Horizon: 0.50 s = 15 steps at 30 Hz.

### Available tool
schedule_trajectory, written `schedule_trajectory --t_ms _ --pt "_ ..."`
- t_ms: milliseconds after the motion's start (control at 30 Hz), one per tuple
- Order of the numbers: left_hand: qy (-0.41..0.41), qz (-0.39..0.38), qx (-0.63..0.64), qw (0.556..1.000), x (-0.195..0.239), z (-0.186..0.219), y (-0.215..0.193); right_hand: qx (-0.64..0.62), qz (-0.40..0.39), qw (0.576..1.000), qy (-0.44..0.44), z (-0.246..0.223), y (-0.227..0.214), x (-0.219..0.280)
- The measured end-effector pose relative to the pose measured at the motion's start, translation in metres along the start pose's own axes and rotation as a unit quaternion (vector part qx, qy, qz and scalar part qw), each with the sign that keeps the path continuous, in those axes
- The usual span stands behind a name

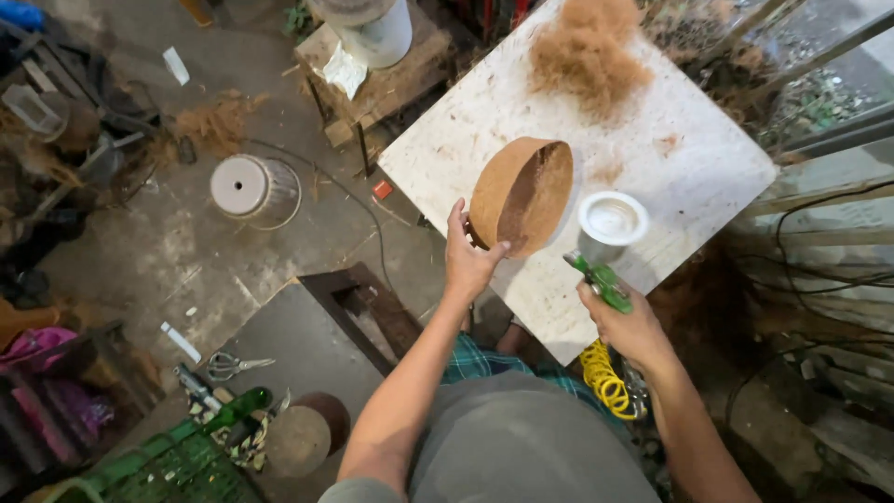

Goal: The person picks up a round cork-like object, places it on a table, and uses a green spray gun connected to a yellow hose to apply a white coating to both sides. The person refills the spray gun from a bucket and continues spraying the object.

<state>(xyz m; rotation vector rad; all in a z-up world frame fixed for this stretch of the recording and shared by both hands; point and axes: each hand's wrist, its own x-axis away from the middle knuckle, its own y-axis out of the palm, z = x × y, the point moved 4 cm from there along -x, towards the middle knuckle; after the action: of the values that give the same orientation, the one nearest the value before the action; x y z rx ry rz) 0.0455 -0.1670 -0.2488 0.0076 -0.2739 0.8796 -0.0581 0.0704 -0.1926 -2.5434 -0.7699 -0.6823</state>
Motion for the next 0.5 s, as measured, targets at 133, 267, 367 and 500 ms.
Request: schedule_trajectory --t_ms 133,267,367,500 --pt "-0.009 0.004 -0.054 0.998 0.005 -0.009 -0.006 0.064 -0.022 0.997 0.036 0.011 0.020 -0.015" --pt "-0.023 0.017 -0.081 0.996 0.007 -0.018 -0.010 0.165 -0.043 0.983 0.064 0.021 0.027 -0.028" --pt "-0.023 0.014 -0.068 0.997 0.004 -0.025 -0.010 0.209 -0.029 0.975 0.073 0.028 0.024 -0.039" --pt "-0.017 0.020 -0.074 0.997 0.003 -0.034 -0.010 0.254 -0.014 0.964 0.080 0.017 0.022 -0.041"
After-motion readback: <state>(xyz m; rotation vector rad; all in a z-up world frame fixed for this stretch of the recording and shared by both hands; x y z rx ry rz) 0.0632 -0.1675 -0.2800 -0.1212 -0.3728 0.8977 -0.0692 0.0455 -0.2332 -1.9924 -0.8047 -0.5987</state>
